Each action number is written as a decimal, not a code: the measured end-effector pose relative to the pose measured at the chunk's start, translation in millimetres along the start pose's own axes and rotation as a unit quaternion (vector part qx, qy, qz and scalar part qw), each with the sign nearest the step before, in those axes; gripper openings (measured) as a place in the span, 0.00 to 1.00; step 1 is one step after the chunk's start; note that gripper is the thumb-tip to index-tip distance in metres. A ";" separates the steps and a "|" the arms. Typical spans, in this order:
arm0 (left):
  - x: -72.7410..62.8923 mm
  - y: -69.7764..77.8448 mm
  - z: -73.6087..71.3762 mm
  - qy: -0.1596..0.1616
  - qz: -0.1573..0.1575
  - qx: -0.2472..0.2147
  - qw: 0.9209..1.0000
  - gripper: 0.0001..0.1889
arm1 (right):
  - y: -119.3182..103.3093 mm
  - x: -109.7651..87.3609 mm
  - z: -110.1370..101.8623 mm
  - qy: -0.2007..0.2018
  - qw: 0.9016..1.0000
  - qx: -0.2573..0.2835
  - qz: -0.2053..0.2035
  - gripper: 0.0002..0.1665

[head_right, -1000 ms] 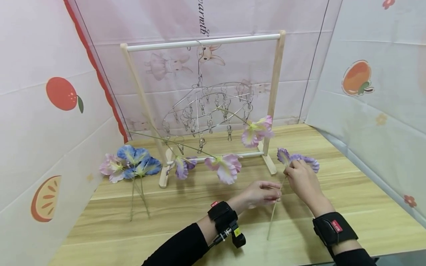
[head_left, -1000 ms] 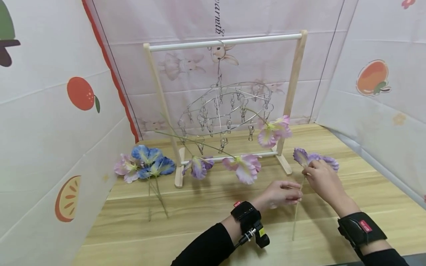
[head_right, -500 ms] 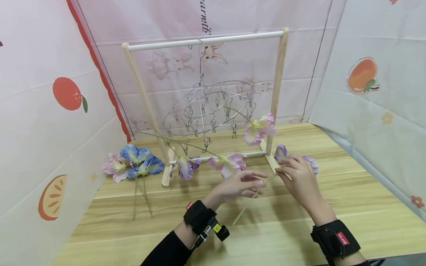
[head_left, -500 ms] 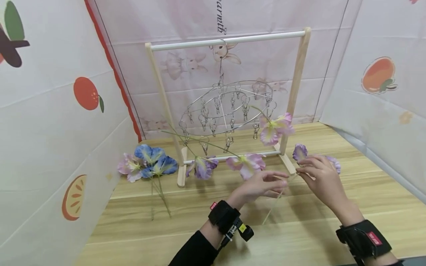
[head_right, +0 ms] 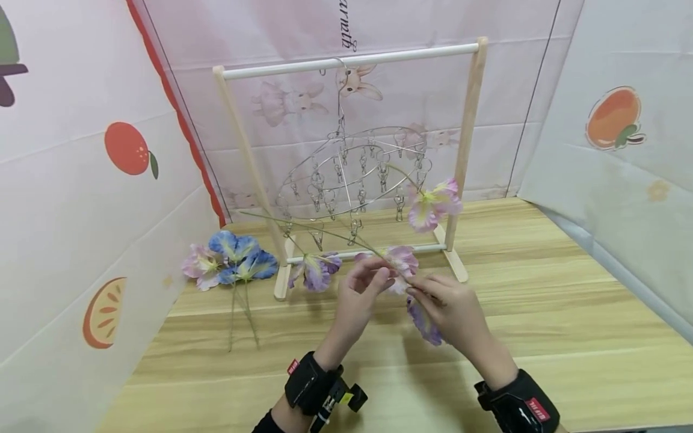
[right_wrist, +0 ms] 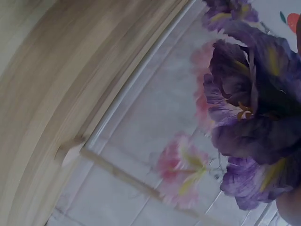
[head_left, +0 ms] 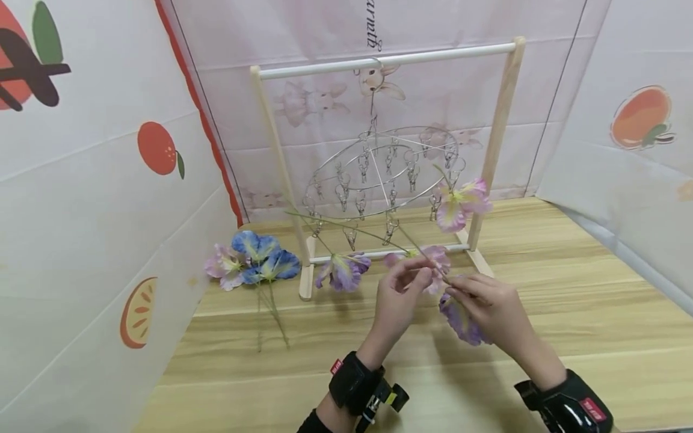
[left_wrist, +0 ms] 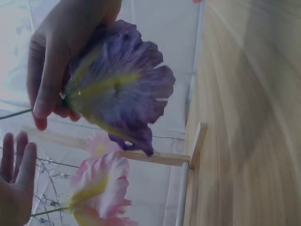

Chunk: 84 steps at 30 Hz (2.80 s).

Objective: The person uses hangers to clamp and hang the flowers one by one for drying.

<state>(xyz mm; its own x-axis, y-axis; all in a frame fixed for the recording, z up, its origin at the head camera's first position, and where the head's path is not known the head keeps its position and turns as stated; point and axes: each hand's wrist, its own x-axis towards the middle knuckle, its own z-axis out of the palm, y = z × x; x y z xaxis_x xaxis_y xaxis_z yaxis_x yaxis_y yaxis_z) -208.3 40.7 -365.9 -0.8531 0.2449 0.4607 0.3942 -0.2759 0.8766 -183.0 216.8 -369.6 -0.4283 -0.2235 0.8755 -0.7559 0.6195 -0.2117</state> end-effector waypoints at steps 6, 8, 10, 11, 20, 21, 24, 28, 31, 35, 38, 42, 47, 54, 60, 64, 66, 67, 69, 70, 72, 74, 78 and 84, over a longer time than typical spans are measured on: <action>-12.8 1.7 -16.5 0.074 0.074 -0.052 0.993 0.19 | -19.6 6.5 27.7 -0.021 0.999 0.043 -0.001 0.17; -17.7 2.2 -22.4 0.092 0.092 -0.058 0.990 0.19 | -25.5 8.1 35.7 -0.027 0.998 0.054 -0.009 0.17; -22.1 2.7 -28.7 0.106 0.103 -0.060 0.987 0.18 | -30.6 10.2 43.5 -0.031 0.997 0.064 -0.015 0.17; -23.7 3.0 -31.8 0.112 0.108 -0.058 0.986 0.18 | -32.7 11.3 47.2 -0.033 0.997 0.071 -0.018 0.17; -33.1 4.5 -55.7 0.157 0.104 -0.047 0.981 0.17 | -43.3 18.9 76.5 -0.054 0.994 0.096 -0.024 0.14; -33.9 4.5 -58.0 0.162 0.104 -0.047 0.980 0.17 | -44.2 19.4 79.3 -0.055 0.994 0.094 -0.024 0.14; -36.1 3.2 -65.4 0.175 0.101 -0.047 0.978 0.17 | -47.6 21.2 87.1 -0.054 0.994 0.091 -0.032 0.13; -38.7 1.1 -75.0 0.191 0.103 -0.039 0.975 0.17 | -53.8 23.8 94.1 -0.065 0.994 0.087 -0.032 0.13; -42.3 0.8 -84.5 0.211 0.111 -0.022 0.971 0.17 | -60.1 26.1 98.3 -0.090 0.993 0.072 -0.019 0.16; -47.8 1.6 -97.7 0.240 0.125 -0.006 0.963 0.13 | -66.6 35.9 103.6 -0.107 0.994 0.035 0.012 0.26; -50.9 1.8 -105.5 0.256 0.127 -0.002 0.958 0.10 | -66.7 53.0 107.3 -0.102 0.994 0.007 0.040 0.35; -52.6 1.9 -113.6 0.270 0.122 0.003 0.955 0.12 | -60.2 76.5 107.1 -0.105 0.989 -0.036 0.101 0.36; -53.8 6.0 -125.6 0.281 0.105 0.004 0.954 0.12 | -49.4 82.2 103.3 -0.112 0.981 -0.059 0.146 0.32; -51.3 18.1 -145.3 0.300 0.095 0.030 0.949 0.15 | -40.9 85.2 103.9 -0.104 0.982 -0.056 0.149 0.31; -49.6 20.2 -142.2 0.299 0.084 0.040 0.950 0.14 | -24.3 81.1 82.5 -0.074 0.982 -0.064 0.164 0.29; -48.0 19.7 -138.4 0.298 0.072 0.037 0.951 0.10 | -14.1 79.4 69.5 -0.041 0.984 -0.057 0.165 0.26; -47.3 18.5 -136.3 0.298 0.067 0.034 0.952 0.10 | -11.9 77.9 66.2 -0.010 0.987 -0.045 0.157 0.23; -47.0 17.6 -135.3 0.297 0.064 0.033 0.952 0.10 | -12.2 76.8 65.2 0.007 0.988 -0.035 0.148 0.21; -46.8 15.5 -133.2 0.297 0.061 0.034 0.952 0.10 | -15.2 73.5 65.8 0.046 0.993 -0.001 0.107 0.17; -46.5 15.2 -133.4 0.297 0.058 0.034 0.952 0.10 | -18.6 72.5 68.7 0.060 0.995 0.015 0.079 0.15; -46.5 14.3 -133.9 0.300 0.054 0.038 0.952 0.10 | -27.7 70.1 76.7 0.069 0.997 0.039 0.014 0.13; -46.8 13.3 -134.1 0.304 0.047 0.043 0.950 0.10 | -38.7 68.1 88.0 0.049 0.997 0.050 -0.038 0.13; -47.8 10.3 -134.4 0.308 0.043 0.050 0.949 0.12 | -60.4 66.4 113.9 -0.037 0.998 0.030 -0.039 0.13; -47.0 7.3 -133.5 0.297 0.051 0.050 0.952 0.14 | -68.9 79.2 141.0 -0.149 0.976 0.015 0.159 0.22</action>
<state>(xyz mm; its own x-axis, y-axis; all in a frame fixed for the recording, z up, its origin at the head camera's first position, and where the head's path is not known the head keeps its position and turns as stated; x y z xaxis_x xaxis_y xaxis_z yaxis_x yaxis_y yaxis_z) -210.9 -96.9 -399.7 -0.8396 -0.3557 0.4106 0.4911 -0.1736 0.8536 -234.7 50.3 -347.0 -0.7647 -0.2357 0.5997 -0.5742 0.6717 -0.4682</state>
